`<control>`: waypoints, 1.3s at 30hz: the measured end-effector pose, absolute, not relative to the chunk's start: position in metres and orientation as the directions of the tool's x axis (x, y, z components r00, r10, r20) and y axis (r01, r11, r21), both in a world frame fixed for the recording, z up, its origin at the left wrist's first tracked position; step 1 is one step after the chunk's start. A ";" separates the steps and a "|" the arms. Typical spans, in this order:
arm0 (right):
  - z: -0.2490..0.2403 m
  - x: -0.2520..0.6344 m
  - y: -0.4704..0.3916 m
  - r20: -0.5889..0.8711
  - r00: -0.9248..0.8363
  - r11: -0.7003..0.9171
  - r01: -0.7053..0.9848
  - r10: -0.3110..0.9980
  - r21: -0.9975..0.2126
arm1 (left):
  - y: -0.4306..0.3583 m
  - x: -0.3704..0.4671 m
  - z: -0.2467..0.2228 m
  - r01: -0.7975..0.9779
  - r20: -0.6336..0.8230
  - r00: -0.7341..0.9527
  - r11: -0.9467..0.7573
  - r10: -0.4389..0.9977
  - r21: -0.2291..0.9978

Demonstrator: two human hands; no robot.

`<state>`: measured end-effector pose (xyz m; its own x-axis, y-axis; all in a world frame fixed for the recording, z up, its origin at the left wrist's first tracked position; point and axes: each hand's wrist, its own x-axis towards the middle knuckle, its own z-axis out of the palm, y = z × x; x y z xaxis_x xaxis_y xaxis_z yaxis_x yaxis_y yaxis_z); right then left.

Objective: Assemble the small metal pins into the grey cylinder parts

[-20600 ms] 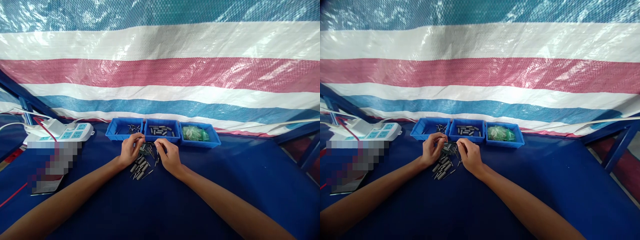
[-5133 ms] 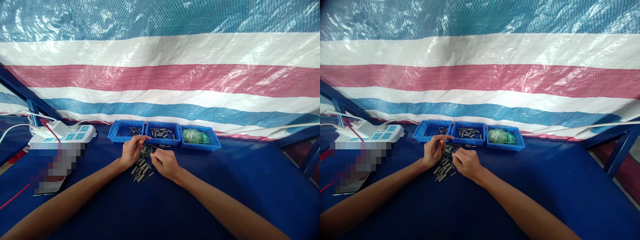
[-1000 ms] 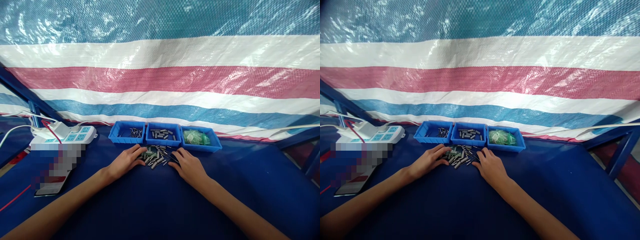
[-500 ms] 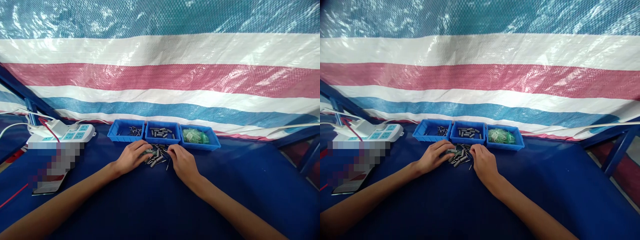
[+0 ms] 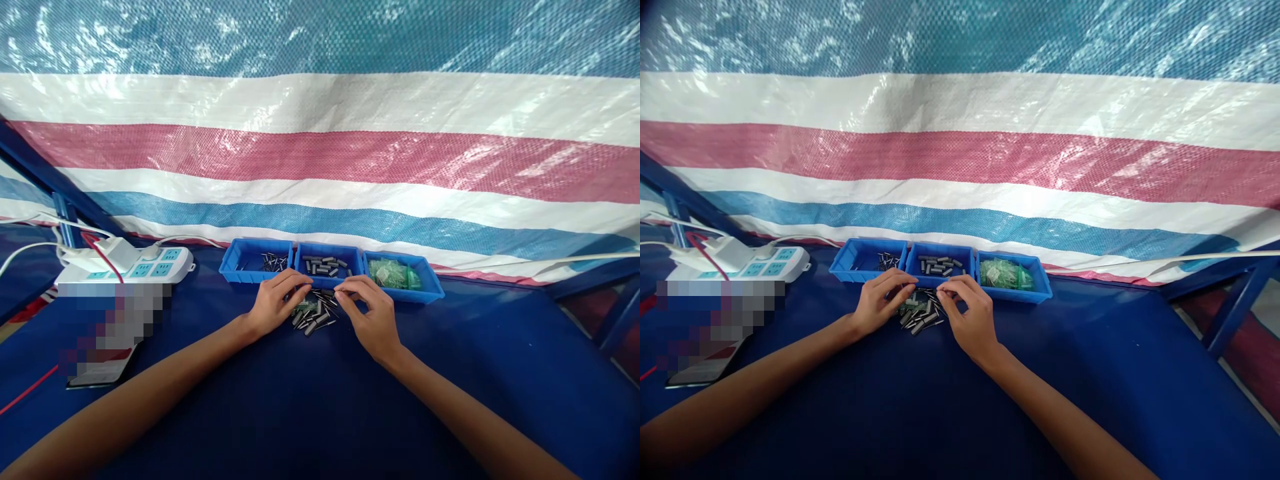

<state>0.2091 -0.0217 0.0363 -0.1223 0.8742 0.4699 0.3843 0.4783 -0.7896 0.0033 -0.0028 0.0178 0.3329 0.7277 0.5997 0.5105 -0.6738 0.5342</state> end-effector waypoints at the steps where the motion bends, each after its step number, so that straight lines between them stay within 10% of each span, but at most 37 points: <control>1: 0.037 0.207 -0.022 0.464 -0.127 0.477 0.359 0.877 -0.802 | -0.002 0.003 0.017 0.506 0.602 0.348 -0.685 0.719 0.525; 13: 0.034 0.201 -0.017 0.244 -0.162 0.276 0.218 0.956 -0.936 | -0.002 0.003 0.011 0.491 0.612 0.459 -0.758 0.644 0.430; 20: 0.043 0.234 -0.020 0.150 -0.303 0.338 0.867 0.941 -0.367 | -0.001 -0.001 0.014 0.459 0.696 0.318 -0.747 0.643 0.481; 25: 0.044 0.241 -0.028 -0.032 -0.277 0.277 0.961 0.960 -0.006 | 0.002 -0.001 0.011 0.460 0.684 0.284 -0.721 0.672 0.518; 34: 0.036 0.242 -0.019 -0.124 -0.373 0.389 0.908 0.920 0.156 | 0.003 -0.002 0.011 0.466 0.678 0.235 -0.693 0.696 0.550; 39: 0.031 0.234 -0.023 -0.014 -0.413 0.413 0.910 0.911 0.010 | 0.003 -0.002 0.011 0.461 0.669 0.236 -0.687 0.705 0.561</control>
<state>0.2340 -0.0228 0.0312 -0.4132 0.9105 -0.0144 0.9105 0.4134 0.0099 -0.0017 0.0029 0.0110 0.2359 0.7051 0.6687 0.4615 -0.6869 0.5615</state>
